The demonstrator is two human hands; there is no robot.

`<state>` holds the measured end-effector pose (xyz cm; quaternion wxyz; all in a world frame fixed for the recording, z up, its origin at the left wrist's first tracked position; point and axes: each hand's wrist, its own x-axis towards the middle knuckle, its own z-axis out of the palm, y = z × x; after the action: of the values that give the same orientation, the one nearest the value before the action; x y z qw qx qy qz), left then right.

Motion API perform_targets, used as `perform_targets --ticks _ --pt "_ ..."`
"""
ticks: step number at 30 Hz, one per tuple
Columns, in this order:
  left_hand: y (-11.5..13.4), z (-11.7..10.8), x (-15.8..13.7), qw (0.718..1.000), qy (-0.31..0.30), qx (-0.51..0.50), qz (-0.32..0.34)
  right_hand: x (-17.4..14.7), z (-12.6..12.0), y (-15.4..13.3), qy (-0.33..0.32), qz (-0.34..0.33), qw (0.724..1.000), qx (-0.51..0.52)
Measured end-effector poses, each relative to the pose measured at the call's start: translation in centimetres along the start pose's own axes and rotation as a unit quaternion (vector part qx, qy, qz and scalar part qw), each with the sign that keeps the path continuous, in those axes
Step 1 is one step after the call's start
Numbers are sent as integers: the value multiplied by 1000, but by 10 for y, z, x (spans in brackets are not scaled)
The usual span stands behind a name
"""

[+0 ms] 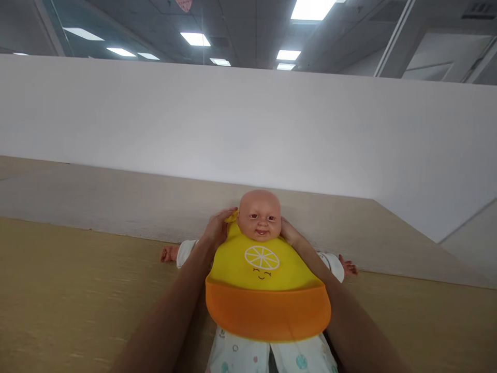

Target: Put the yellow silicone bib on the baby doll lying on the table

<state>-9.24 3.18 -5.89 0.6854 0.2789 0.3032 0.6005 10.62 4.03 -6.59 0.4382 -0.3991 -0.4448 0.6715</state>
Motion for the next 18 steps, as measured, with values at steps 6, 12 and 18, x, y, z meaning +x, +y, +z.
perform_targets --ticks 6,12,18 --pt "-3 -7 2 998 0 56 11 0 -2 1 22 -21 999 -20" --pt "1 -14 1 994 -23 107 -11 0 1 -1 19 1 1000 -2" --pt "8 -13 0 990 -25 136 -11 2 -3 0 22 1 1000 2"
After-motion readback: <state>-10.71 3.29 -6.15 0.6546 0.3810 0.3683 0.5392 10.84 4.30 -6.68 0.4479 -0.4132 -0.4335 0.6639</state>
